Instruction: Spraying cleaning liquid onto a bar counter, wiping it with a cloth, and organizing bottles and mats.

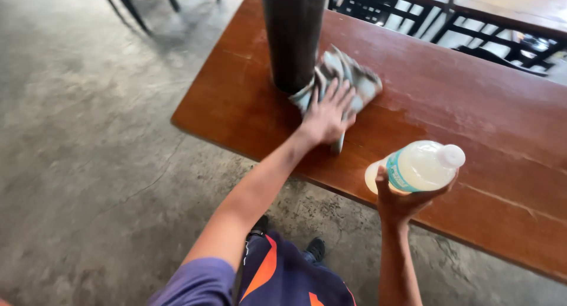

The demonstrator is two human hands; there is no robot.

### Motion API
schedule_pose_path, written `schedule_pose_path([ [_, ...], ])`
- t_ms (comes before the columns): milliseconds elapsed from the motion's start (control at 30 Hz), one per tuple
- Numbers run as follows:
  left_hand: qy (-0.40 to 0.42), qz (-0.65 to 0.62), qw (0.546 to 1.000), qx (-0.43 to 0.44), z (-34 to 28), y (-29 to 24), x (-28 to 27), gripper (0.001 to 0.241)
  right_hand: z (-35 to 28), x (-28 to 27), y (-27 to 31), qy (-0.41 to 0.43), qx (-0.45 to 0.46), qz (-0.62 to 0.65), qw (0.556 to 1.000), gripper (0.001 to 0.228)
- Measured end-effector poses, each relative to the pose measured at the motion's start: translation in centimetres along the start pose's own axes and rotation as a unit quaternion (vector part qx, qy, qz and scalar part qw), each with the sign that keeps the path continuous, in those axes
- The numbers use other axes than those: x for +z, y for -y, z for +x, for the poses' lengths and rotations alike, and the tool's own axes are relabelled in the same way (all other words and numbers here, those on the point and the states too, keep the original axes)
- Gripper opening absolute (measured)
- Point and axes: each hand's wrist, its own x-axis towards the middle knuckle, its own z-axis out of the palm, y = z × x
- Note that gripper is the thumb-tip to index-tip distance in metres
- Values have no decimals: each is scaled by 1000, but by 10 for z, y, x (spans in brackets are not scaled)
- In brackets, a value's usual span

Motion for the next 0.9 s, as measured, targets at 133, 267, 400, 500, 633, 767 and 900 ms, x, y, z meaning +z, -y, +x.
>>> schedule_pose_path([
  [133, 35, -33, 999, -7, -107, -7, -41, 72, -37, 39, -49, 14, 8, 51, 999, 112],
  [267, 119, 3, 985, -124, -152, 55, -59, 69, -91, 45, -103, 23, 18, 79, 996, 113],
  [400, 44, 6, 952, -302, -168, 167, -67, 61, -83, 45, -100, 22, 21, 105, 994, 113],
  [500, -67, -128, 898, -416, -159, 227, -78, 76, -78, 40, -87, 11, 24, 116, 993, 113],
  [633, 26, -203, 819, -536, -150, 240, -73, 77, -25, 60, 37, 5, 27, 128, 991, 113],
  [767, -81, -71, 916, -387, -174, 217, -32, 78, -20, 61, 75, 3, 34, 142, 989, 113],
  [900, -124, -97, 966, -204, -203, 122, -42, 74, -22, 50, 87, -3, 47, 142, 989, 113],
])
